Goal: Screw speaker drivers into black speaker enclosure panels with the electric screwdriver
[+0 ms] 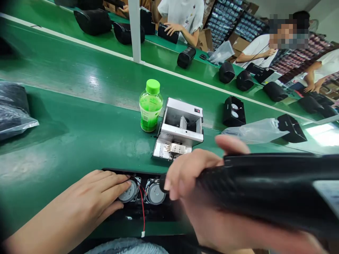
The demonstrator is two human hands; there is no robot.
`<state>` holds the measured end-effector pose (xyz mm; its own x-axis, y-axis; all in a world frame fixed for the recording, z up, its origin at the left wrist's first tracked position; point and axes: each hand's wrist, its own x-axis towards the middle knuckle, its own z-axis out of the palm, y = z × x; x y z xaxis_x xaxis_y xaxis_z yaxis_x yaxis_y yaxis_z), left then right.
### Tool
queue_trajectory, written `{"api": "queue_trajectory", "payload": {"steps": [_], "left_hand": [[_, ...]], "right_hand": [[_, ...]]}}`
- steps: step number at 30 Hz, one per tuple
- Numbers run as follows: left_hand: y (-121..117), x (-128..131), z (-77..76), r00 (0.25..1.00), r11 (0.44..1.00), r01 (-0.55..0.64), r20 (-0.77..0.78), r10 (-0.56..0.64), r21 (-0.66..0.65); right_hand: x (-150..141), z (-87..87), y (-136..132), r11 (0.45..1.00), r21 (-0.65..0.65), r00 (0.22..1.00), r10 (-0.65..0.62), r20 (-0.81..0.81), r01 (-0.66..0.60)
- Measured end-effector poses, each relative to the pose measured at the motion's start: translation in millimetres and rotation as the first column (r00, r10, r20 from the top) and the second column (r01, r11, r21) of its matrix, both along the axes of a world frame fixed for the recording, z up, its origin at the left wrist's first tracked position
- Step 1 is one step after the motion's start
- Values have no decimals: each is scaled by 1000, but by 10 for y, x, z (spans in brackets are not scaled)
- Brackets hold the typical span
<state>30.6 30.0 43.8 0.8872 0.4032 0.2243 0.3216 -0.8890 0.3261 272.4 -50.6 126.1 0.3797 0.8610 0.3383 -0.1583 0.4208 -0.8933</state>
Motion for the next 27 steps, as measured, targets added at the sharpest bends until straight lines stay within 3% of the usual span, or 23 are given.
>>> {"api": "queue_trajectory", "payload": {"steps": [3, 9, 17, 27], "left_hand": [[-2, 2, -30, 1000, 1000, -13, 27, 13, -8], [35, 43, -77, 1000, 999, -14, 17, 15, -51], [104, 42, -131, 999, 985, 17, 41, -10, -171], [81, 77, -46, 1000, 979, -13, 11, 16, -203]], "right_hand": [[-137, -159, 104, 996, 70, 998, 63, -2, -63], [-259, -410, 286, 989, 51, 988, 141, -60, -138], [-312, -497, 348, 991, 18, 990, 136, -21, -136], [-325, -528, 368, 988, 13, 988, 154, -6, -154]]}}
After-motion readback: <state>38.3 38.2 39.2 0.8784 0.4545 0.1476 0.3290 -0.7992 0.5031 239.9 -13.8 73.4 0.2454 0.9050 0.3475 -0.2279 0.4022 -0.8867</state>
